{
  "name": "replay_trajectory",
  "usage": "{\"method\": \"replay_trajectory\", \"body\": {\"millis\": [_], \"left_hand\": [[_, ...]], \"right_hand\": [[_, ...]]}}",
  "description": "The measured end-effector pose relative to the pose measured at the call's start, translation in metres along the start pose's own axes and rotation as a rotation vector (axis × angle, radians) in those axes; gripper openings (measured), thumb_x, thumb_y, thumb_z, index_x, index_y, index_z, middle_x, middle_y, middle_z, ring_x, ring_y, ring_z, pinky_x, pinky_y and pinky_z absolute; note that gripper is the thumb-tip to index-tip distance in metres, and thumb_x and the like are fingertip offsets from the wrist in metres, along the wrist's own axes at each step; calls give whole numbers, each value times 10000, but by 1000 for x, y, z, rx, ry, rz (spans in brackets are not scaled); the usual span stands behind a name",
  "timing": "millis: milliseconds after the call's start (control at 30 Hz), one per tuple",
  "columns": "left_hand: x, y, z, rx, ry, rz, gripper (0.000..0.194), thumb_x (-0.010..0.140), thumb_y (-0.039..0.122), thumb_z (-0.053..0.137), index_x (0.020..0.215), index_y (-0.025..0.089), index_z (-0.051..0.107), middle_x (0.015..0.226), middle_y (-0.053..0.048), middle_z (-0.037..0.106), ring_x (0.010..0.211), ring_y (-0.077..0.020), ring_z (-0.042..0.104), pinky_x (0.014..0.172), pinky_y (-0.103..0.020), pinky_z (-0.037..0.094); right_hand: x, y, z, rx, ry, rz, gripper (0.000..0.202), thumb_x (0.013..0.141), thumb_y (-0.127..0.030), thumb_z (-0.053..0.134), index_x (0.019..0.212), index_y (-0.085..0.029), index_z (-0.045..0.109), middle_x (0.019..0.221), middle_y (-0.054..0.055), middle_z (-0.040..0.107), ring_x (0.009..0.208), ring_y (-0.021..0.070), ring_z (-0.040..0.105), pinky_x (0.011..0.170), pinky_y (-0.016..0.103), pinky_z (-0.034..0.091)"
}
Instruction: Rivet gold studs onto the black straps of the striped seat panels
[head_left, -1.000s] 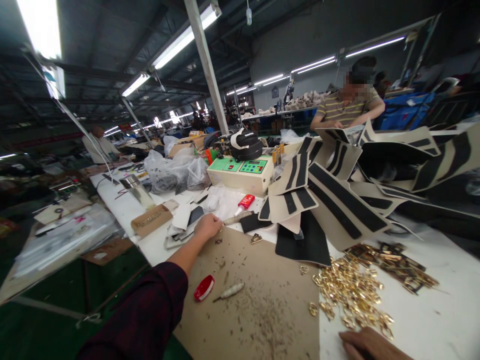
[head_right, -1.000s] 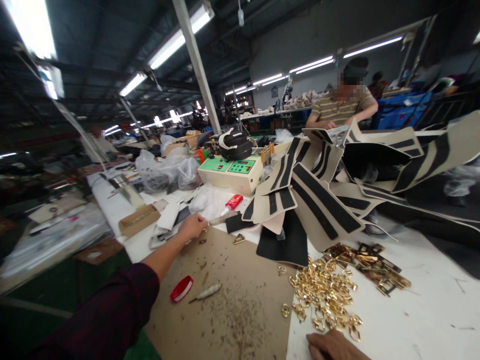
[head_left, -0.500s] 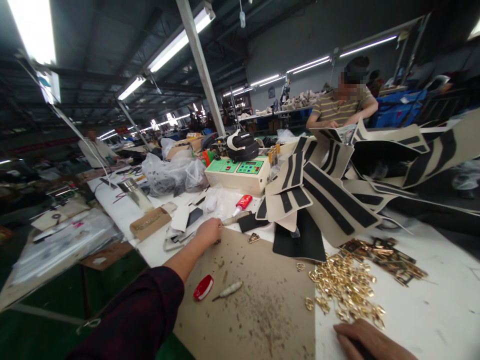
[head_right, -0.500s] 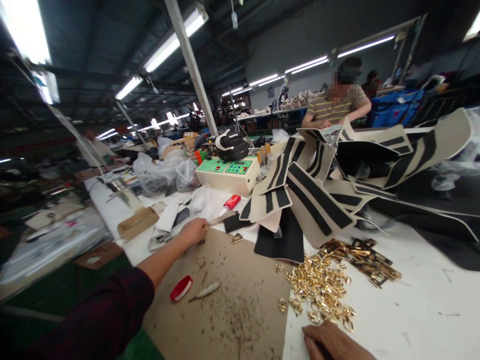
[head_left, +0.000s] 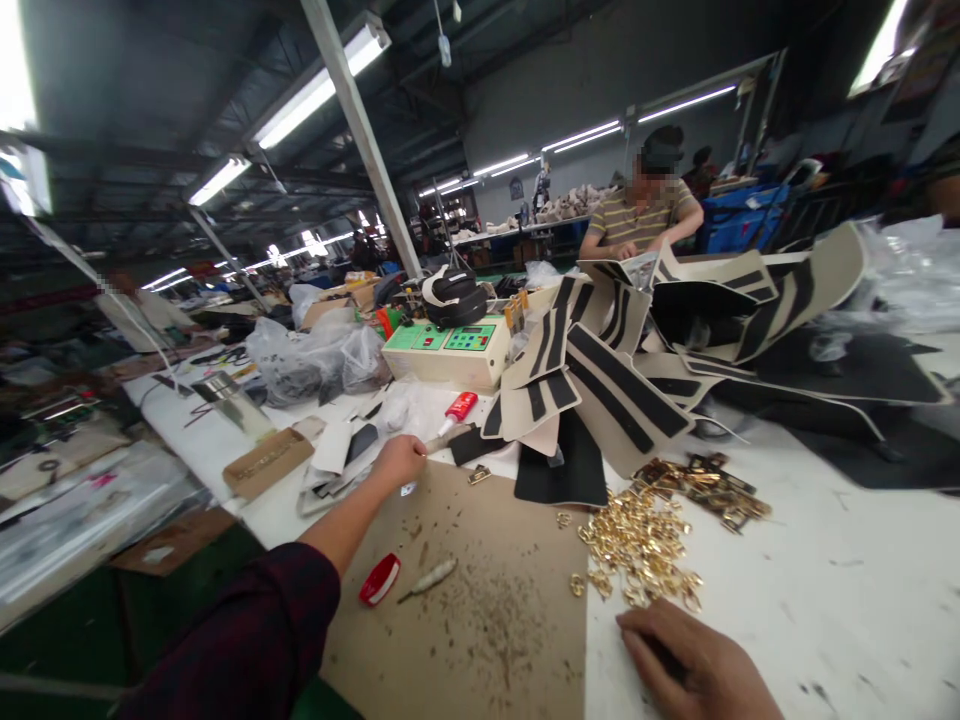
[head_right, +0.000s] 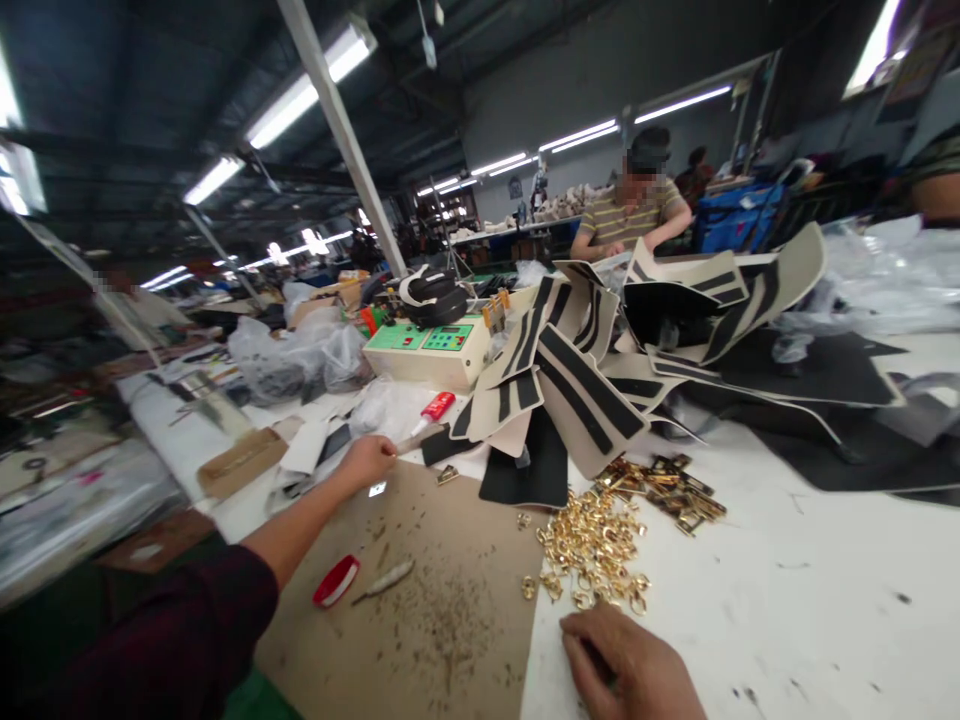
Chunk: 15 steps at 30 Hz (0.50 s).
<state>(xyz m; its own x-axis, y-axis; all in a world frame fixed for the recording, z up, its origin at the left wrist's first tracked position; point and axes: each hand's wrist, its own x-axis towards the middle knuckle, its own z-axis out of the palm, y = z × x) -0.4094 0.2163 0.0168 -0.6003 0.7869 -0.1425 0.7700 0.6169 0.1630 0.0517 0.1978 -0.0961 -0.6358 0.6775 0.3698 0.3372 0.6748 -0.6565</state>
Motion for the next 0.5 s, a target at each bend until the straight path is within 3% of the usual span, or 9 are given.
{"method": "replay_trajectory", "body": {"millis": [100, 233, 400, 500], "left_hand": [[-12, 30, -7, -141, -25, 84, 129, 945, 228, 647, 983, 140, 733, 801, -31, 747, 733, -174, 723, 695, -280, 583], [-56, 95, -3, -321, -87, 288, 171, 854, 145, 617, 937, 139, 767, 736, -14, 753, 648, -162, 718, 593, -229, 537], [-136, 181, 38, -433, -109, 467, 174, 804, 159, 662, 902, 165, 806, 812, -28, 793, 727, -173, 723, 667, -247, 543], [-174, 212, 68, -465, -82, 492, 152, 795, 165, 683, 875, 192, 809, 936, -49, 812, 897, -202, 741, 812, -279, 561]], "right_hand": [[2, -12, -3, 17, 7, 79, 249, 992, -331, 534, 948, -266, 771, 853, 26, 763, 761, 181, 745, 703, 251, 594], [2, -22, -10, 52, -35, 144, 285, 1005, -324, 487, 944, -246, 754, 863, 29, 749, 785, 186, 724, 728, 276, 562], [-4, -25, -13, 64, -24, 160, 292, 1006, -347, 479, 979, -245, 751, 925, 32, 769, 822, 195, 727, 768, 293, 558], [-8, -26, -12, 53, 7, 146, 289, 987, -403, 516, 988, -251, 762, 980, 34, 790, 859, 210, 742, 793, 294, 568]]}}
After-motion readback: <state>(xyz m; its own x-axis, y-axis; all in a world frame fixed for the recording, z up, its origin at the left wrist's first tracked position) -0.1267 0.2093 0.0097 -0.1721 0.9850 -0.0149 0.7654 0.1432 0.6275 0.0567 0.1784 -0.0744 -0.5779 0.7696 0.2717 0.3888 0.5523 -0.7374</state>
